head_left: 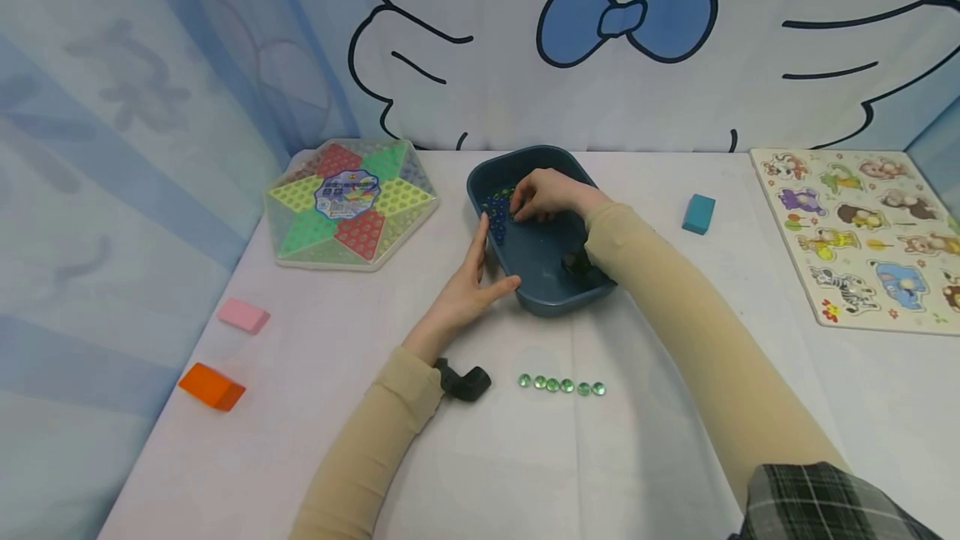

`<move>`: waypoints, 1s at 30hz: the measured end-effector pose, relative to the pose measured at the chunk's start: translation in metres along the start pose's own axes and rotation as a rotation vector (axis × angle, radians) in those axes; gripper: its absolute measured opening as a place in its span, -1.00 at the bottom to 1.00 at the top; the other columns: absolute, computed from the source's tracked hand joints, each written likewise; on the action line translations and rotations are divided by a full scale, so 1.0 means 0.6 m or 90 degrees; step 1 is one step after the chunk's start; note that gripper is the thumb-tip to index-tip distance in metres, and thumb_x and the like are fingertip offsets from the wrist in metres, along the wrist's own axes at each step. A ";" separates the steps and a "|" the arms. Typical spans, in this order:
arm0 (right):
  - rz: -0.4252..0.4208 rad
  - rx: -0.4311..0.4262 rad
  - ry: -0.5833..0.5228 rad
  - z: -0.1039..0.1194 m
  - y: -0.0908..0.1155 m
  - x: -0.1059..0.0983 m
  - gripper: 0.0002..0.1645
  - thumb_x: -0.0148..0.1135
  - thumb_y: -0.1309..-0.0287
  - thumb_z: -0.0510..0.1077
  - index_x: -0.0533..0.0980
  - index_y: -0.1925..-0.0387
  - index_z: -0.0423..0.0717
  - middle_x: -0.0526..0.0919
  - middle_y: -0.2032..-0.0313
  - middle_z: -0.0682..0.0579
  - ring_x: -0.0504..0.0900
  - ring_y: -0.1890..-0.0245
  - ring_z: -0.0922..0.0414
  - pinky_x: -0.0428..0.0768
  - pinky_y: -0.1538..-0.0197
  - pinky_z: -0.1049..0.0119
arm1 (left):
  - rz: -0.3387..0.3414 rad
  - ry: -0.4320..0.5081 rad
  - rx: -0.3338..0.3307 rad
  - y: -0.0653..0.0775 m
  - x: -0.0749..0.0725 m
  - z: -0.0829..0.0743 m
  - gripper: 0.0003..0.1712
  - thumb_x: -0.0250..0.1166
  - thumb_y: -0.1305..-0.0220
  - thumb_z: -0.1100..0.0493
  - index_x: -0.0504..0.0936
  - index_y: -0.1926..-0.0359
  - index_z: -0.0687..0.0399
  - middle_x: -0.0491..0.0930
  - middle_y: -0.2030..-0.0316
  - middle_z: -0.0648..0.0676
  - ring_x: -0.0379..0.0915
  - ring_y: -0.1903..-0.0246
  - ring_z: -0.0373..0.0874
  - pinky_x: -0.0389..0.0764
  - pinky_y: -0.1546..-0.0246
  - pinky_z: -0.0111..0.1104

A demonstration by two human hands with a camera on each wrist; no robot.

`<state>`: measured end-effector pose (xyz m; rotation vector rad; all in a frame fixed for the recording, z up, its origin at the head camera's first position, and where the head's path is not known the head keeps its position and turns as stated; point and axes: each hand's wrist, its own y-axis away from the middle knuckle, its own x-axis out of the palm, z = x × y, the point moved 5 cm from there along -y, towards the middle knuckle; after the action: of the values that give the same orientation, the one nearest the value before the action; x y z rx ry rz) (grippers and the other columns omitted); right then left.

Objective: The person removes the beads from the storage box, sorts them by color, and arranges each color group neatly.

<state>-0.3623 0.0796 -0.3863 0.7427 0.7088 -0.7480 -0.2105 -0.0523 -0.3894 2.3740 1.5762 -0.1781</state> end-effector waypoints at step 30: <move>-0.011 -0.121 -0.150 0.053 0.078 -0.073 -0.73 0.21 -0.17 -0.09 0.54 0.14 -0.15 0.61 0.30 -0.16 0.53 0.40 -0.06 0.57 0.31 0.20 | -0.008 0.005 -0.010 0.002 0.003 -0.002 0.08 0.24 -0.23 0.10 -0.42 -0.41 -0.43 -0.40 -0.45 -0.05 -0.40 -0.43 -0.11 -0.11 -0.40 -0.22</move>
<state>-0.3397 0.0931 -0.3198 0.4674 0.5632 -0.7575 -0.2088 -0.0508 -0.3886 2.3573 1.5905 -0.1586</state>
